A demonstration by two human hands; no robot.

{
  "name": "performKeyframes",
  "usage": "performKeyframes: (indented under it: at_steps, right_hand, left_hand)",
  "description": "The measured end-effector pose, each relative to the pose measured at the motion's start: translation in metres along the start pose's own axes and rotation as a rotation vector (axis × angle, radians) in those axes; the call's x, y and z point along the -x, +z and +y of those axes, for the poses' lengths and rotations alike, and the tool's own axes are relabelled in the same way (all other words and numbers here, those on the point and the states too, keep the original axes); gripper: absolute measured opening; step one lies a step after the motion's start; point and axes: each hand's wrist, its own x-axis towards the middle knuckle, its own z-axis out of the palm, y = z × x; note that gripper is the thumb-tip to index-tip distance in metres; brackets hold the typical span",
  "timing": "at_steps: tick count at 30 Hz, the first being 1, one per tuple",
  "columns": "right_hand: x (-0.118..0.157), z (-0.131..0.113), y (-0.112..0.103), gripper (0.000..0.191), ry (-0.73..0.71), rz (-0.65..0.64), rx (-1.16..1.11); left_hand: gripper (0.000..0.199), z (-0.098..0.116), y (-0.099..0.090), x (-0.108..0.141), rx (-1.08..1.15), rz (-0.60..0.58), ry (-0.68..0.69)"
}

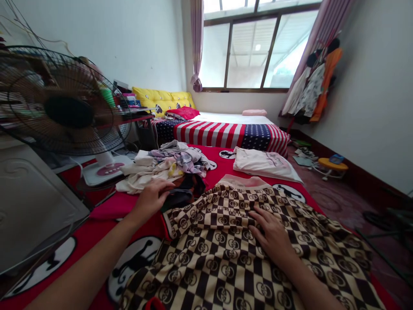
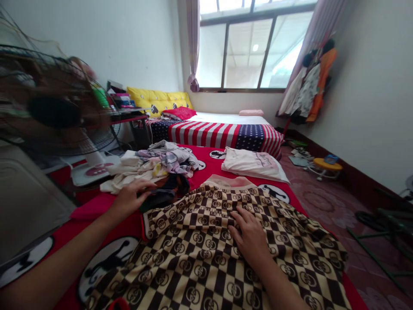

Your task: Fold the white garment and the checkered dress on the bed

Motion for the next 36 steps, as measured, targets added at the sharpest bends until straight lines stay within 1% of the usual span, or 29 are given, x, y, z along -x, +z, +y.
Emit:
performKeyframes:
  at_steps: [2, 4, 5, 7, 11, 14, 19, 24, 31, 34, 36]
  right_hand:
    - [0.000, 0.000, 0.000, 0.034, -0.001, 0.002, -0.002]
    - [0.001, 0.000, 0.001, 0.034, 0.001, 0.005, -0.004]
    - [0.001, 0.000, 0.001, 0.034, 0.002, 0.009, -0.005]
    - [0.002, 0.000, 0.001, 0.034, 0.003, 0.015, -0.006]
    - [0.002, 0.001, 0.002, 0.034, 0.000, 0.014, -0.005]
    - [0.002, 0.001, 0.002, 0.034, 0.003, 0.013, 0.003]
    - [0.001, 0.000, 0.001, 0.034, -0.009, 0.023, 0.006]
    - [0.002, 0.000, 0.001, 0.034, -0.010, 0.024, 0.005]
    - [0.003, -0.001, -0.002, 0.035, 0.000, -0.002, -0.032]
    - [0.004, 0.000, -0.003, 0.035, 0.011, -0.010, -0.050]
    - [0.003, 0.000, -0.003, 0.035, 0.018, -0.012, -0.061]
  left_hand:
    - [0.040, 0.001, 0.005, 0.003, -0.161, -0.181, 0.212]
    - [0.058, 0.001, 0.011, 0.006, -0.290, -0.317, 0.349]
    - [0.062, 0.000, 0.015, 0.007, -0.345, -0.352, 0.388]
    - [0.063, -0.007, 0.022, 0.007, -0.428, -0.365, 0.425]
    - [0.055, -0.023, 0.036, -0.002, -0.497, -0.343, 0.444]
    - [0.051, -0.028, 0.046, -0.012, -0.548, -0.302, 0.412]
    - [0.044, -0.018, 0.070, -0.029, -0.629, -0.172, 0.269]
    - [0.044, -0.007, 0.091, -0.043, -0.641, -0.045, 0.139]
    - [0.048, 0.001, 0.105, -0.065, -0.649, 0.054, 0.054]
    - [0.048, 0.001, 0.110, -0.072, -0.586, 0.076, 0.026]
    - [0.049, -0.001, 0.113, -0.075, -0.525, 0.079, 0.033]
